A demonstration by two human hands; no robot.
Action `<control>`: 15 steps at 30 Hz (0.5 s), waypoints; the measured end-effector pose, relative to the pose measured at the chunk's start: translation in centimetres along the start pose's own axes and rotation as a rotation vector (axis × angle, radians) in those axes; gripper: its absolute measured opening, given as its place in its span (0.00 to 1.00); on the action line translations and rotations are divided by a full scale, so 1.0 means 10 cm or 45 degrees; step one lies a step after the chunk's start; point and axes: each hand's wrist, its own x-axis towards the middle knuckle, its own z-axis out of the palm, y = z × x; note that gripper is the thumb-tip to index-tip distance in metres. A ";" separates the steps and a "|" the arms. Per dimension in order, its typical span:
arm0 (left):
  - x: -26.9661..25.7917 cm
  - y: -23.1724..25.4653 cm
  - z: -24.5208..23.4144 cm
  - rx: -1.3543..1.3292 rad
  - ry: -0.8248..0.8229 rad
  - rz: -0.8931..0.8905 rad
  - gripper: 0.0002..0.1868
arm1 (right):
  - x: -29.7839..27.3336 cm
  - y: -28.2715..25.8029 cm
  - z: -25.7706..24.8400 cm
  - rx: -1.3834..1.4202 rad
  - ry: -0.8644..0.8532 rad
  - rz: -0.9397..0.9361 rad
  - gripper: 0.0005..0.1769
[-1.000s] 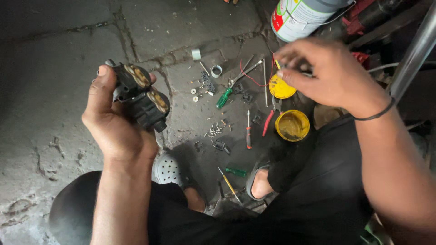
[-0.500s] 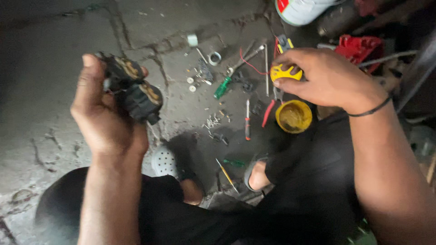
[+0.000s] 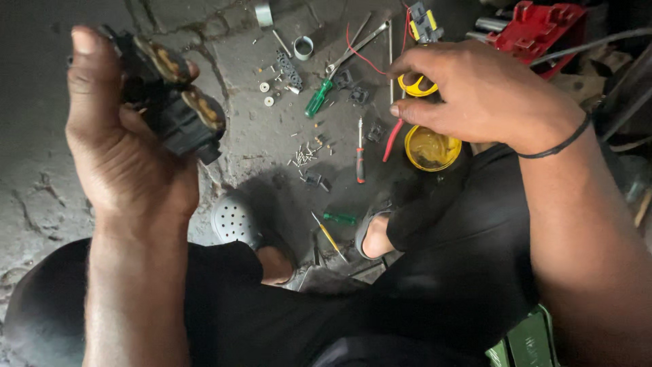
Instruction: The person disassembles and handles various internal components of a carburetor by hand, including a spring, a gasket, and small screws.
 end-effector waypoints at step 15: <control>0.05 -0.04 0.36 0.000 -0.014 -0.116 0.36 | 0.03 0.01 -0.03 -0.022 -0.017 -0.069 0.26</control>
